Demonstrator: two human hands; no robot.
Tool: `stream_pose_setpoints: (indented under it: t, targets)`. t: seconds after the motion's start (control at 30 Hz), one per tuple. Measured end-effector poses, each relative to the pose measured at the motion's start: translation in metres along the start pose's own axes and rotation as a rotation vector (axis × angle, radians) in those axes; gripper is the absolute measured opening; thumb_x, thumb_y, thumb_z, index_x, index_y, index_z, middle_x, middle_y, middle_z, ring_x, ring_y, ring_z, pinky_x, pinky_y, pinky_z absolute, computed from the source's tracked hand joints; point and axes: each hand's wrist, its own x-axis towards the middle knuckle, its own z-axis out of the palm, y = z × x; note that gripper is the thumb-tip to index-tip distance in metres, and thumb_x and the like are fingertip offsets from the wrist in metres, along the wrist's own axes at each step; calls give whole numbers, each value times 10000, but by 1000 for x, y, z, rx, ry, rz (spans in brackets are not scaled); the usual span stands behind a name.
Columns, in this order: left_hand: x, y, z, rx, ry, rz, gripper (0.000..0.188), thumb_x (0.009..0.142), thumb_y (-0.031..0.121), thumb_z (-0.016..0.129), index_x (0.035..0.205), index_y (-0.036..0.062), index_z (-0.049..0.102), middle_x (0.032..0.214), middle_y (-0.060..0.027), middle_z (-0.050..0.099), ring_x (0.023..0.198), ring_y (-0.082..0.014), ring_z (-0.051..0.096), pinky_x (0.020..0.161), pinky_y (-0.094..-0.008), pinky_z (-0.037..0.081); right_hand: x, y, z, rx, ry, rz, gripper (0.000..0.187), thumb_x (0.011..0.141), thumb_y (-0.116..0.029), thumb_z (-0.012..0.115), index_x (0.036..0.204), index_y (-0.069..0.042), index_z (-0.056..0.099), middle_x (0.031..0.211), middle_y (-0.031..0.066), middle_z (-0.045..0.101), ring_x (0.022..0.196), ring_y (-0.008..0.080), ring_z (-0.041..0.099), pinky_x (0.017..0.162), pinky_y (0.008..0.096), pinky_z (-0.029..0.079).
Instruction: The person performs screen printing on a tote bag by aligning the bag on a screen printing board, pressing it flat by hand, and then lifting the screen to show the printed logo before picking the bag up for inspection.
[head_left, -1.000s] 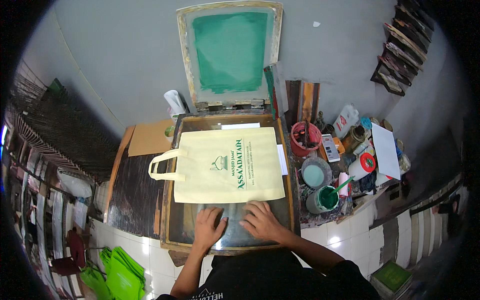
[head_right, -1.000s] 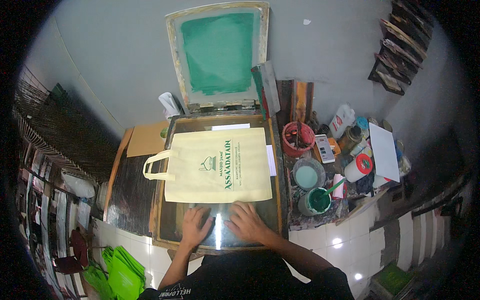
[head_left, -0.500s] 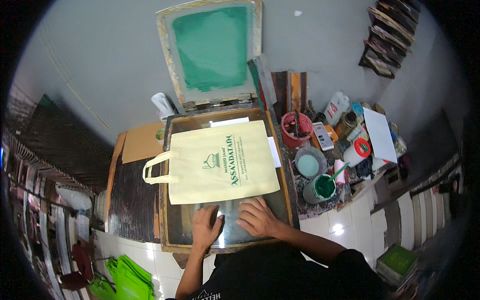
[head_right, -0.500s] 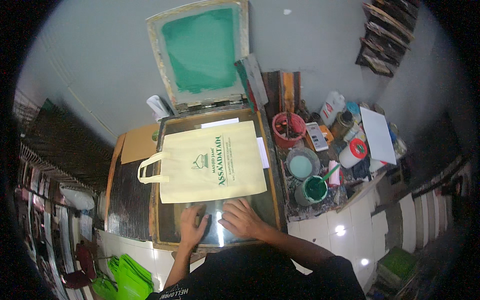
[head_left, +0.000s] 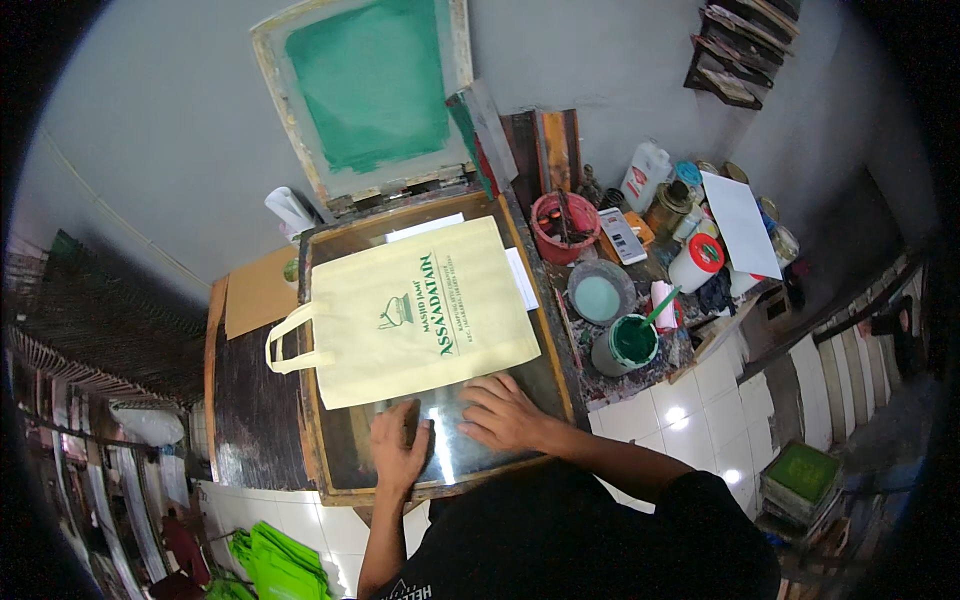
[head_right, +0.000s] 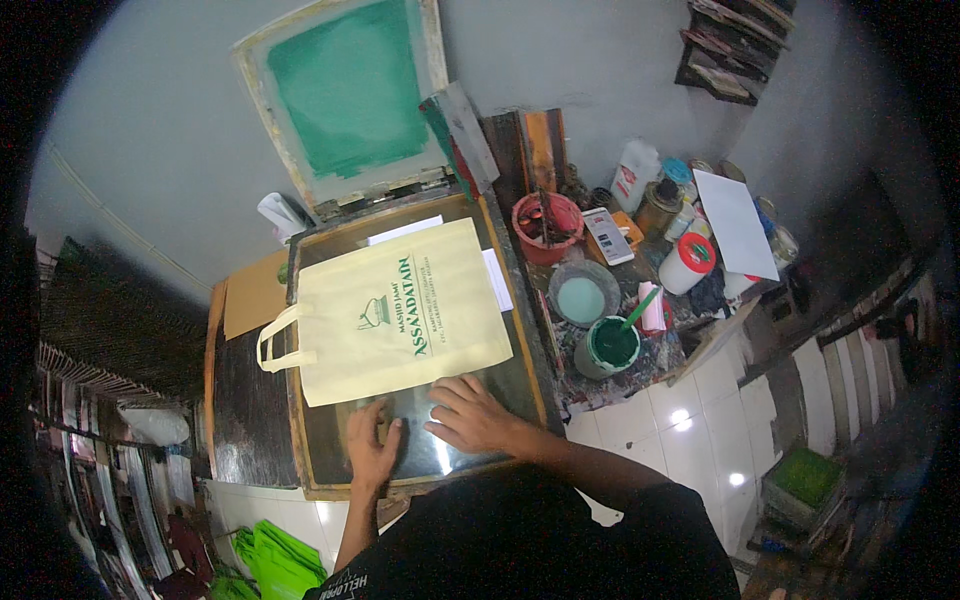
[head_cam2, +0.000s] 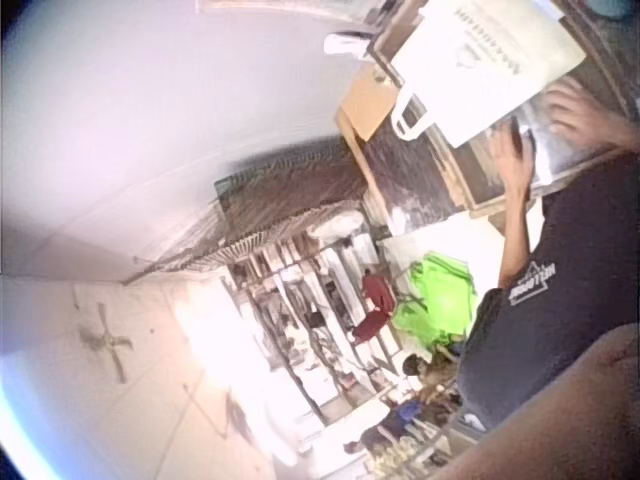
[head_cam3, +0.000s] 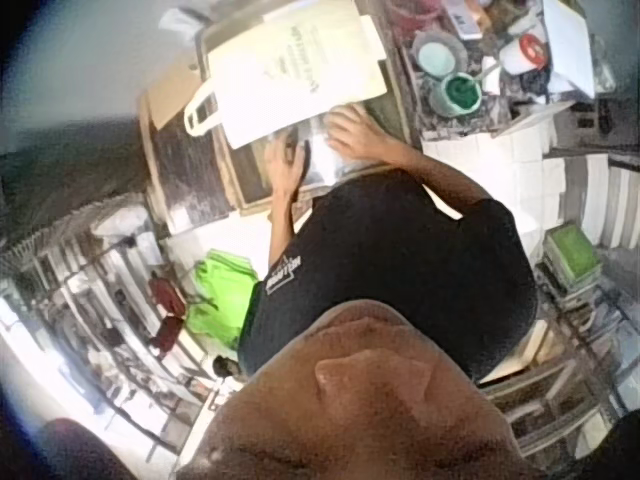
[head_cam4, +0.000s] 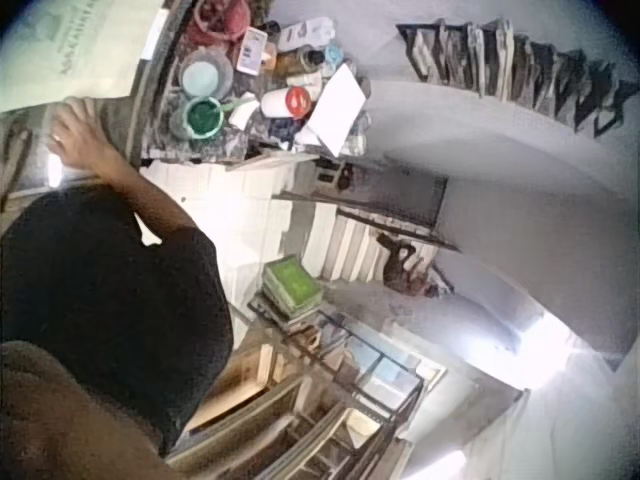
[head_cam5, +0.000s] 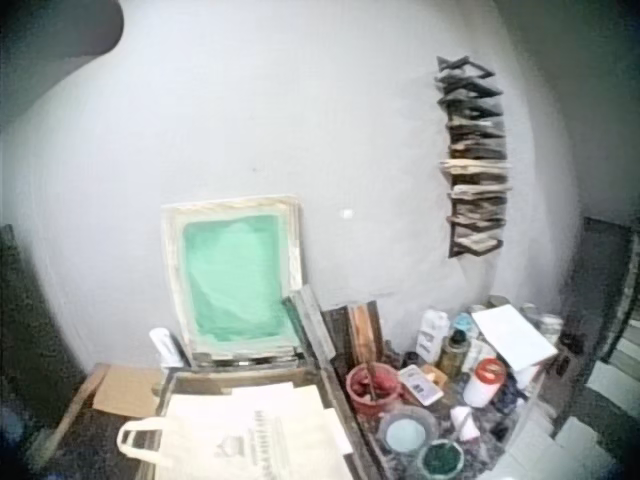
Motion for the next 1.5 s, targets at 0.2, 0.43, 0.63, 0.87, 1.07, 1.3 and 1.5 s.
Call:
stream_pose_setpoints:
  t: [0.2,0.43,0.63,0.87,1.07,1.3,1.5]
  targets:
    - [2,1,-4,94,-21,95,448,869,174,796,1274,34,664,1141,-163,699,994,-373,635,890,-472,495,4,-1,-2,16,10,25,231,912,-237,781,961,-32,689,1159,148,666,1153,334,605,1000,499,441]
    - [6,28,-5,95,-51,160,471,871,191,799,1286,20,655,1138,-166,695,981,-378,627,882,-479,494,-7,6,7,12,-92,34,253,929,-240,774,1038,-28,690,1127,143,672,1166,328,605,1000,492,443]
    - [0,45,1,65,-88,170,485,941,238,759,1345,7,624,1276,-252,642,1193,-410,591,1025,-524,447,-7,6,0,-38,-86,19,256,942,-240,748,1043,-14,680,1138,156,663,1159,336,602,985,503,457]
    - [0,43,8,164,-76,220,461,988,237,696,1375,4,605,1369,-222,607,1356,-395,510,1139,-546,371,0,1,-6,-23,-22,43,229,948,-212,734,1063,-19,686,1120,150,669,1178,329,604,1002,515,449]
    - [-4,32,16,140,-106,219,507,977,190,686,1415,-22,545,1352,-232,607,1301,-412,537,1106,-532,382,12,0,-3,5,-33,29,253,953,-211,729,1100,-12,677,1090,139,688,1173,331,610,1018,505,441]
    - [-5,47,8,36,-109,54,495,987,185,676,1411,-32,540,1410,-241,567,1340,-426,499,1124,-538,373,0,6,2,-18,-87,29,264,951,-234,739,1075,-9,679,1133,159,679,1193,345,604,1018,515,445]
    - [-5,36,14,215,-122,187,356,1000,197,660,1284,-13,617,1449,-231,542,1370,-423,480,1139,-542,369,1,0,0,-20,-63,57,191,935,-204,752,1016,-34,717,1104,131,694,1207,321,613,1030,506,439]
